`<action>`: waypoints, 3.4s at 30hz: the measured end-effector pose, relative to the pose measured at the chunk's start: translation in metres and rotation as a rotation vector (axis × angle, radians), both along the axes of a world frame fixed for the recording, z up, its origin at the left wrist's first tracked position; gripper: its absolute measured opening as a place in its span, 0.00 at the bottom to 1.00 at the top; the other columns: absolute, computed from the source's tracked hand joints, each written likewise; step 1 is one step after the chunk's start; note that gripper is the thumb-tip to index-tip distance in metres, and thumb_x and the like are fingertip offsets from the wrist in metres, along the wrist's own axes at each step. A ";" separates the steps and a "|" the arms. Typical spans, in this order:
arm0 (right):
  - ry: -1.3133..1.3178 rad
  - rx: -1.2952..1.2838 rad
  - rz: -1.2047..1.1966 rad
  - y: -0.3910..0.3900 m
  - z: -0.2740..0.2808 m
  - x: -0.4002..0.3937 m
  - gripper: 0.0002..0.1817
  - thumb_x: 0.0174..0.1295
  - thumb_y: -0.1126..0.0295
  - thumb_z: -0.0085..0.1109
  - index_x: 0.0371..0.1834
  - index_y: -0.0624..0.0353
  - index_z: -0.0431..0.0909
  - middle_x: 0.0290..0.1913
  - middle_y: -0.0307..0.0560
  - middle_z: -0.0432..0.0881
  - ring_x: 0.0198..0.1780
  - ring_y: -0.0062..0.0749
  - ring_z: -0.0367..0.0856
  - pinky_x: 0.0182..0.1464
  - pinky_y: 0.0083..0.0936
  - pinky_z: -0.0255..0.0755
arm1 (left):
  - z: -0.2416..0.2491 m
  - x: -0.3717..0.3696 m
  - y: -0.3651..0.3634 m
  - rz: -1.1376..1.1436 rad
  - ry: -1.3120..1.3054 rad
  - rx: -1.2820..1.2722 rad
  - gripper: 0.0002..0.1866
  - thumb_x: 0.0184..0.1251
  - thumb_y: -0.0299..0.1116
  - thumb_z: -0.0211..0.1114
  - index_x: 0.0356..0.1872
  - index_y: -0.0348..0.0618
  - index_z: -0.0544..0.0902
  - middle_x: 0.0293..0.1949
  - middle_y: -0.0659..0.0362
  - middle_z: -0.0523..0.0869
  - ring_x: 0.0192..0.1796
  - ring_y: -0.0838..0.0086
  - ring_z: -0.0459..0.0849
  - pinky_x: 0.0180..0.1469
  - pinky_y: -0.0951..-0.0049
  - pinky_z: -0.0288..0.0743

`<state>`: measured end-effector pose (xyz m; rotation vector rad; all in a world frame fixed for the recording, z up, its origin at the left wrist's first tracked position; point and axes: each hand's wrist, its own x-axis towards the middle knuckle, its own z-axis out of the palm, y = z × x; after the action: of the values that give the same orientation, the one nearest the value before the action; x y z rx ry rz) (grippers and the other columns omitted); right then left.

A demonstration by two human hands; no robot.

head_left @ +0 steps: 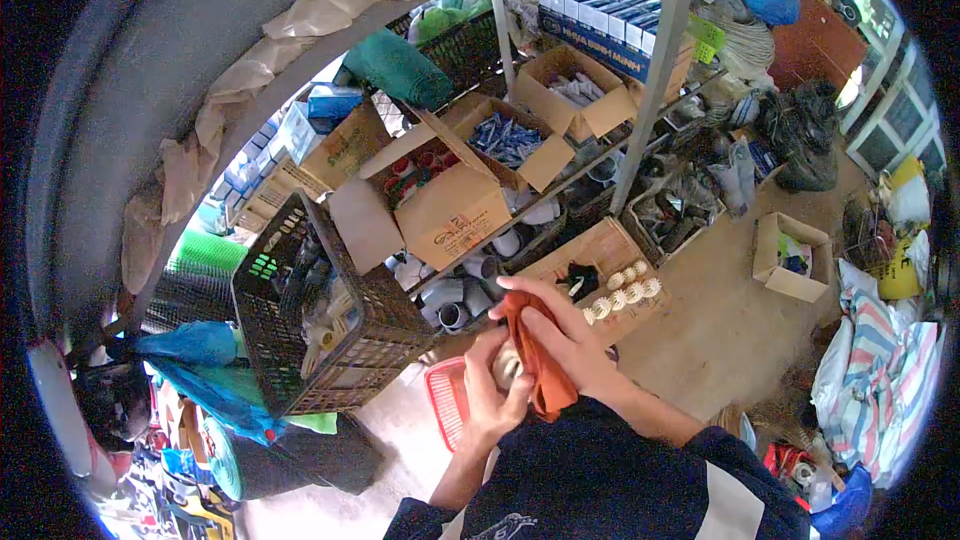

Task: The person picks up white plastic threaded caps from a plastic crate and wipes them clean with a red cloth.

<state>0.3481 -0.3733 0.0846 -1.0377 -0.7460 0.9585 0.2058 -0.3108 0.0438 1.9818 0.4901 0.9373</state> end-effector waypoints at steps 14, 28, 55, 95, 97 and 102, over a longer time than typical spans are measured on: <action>-0.507 0.020 -0.115 0.012 -0.009 -0.006 0.33 0.69 0.68 0.53 0.77 0.64 0.57 0.75 0.62 0.62 0.77 0.52 0.60 0.76 0.38 0.54 | 0.013 0.026 -0.016 0.106 -0.125 -0.715 0.28 0.85 0.50 0.37 0.71 0.38 0.66 0.67 0.53 0.72 0.70 0.67 0.70 0.72 0.66 0.63; -0.122 -0.144 -0.137 0.002 -0.039 -0.021 0.25 0.74 0.57 0.53 0.67 0.60 0.72 0.49 0.47 0.85 0.51 0.31 0.82 0.54 0.31 0.75 | 0.023 0.039 0.017 0.158 -0.638 -0.779 0.31 0.80 0.55 0.47 0.77 0.56 0.54 0.54 0.53 0.77 0.51 0.67 0.79 0.59 0.62 0.75; -0.680 -0.170 -0.384 -0.012 -0.021 0.002 0.30 0.65 0.64 0.63 0.68 0.60 0.67 0.46 0.56 0.79 0.51 0.45 0.80 0.55 0.36 0.73 | 0.048 0.061 0.026 0.191 -0.627 -0.977 0.16 0.78 0.43 0.47 0.40 0.41 0.74 0.29 0.55 0.76 0.34 0.67 0.77 0.41 0.65 0.74; -0.872 0.025 -0.233 0.000 -0.056 -0.014 0.24 0.67 0.68 0.60 0.65 0.62 0.71 0.60 0.57 0.75 0.67 0.53 0.72 0.65 0.40 0.71 | -0.053 0.024 0.014 0.092 -0.514 -1.285 0.32 0.79 0.61 0.44 0.65 0.44 0.73 0.55 0.57 0.82 0.58 0.67 0.80 0.63 0.65 0.73; -0.856 0.144 -0.148 0.004 -0.063 -0.018 0.24 0.64 0.70 0.64 0.63 0.60 0.73 0.65 0.55 0.73 0.73 0.55 0.65 0.67 0.42 0.70 | -0.084 0.020 0.028 0.129 -0.517 -1.260 0.30 0.80 0.58 0.42 0.61 0.42 0.74 0.54 0.56 0.81 0.55 0.67 0.80 0.60 0.66 0.74; -0.806 0.221 -0.311 0.016 -0.064 -0.018 0.29 0.68 0.66 0.60 0.71 0.57 0.68 0.73 0.55 0.66 0.77 0.52 0.59 0.77 0.39 0.54 | -0.075 0.028 0.008 0.267 -0.328 -0.829 0.33 0.78 0.61 0.44 0.66 0.42 0.70 0.58 0.54 0.78 0.57 0.63 0.79 0.61 0.60 0.74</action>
<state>0.3300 -0.3576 0.0206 -1.2982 -1.2673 0.1519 0.2333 -0.3028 -0.0308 1.0145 0.8064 0.9828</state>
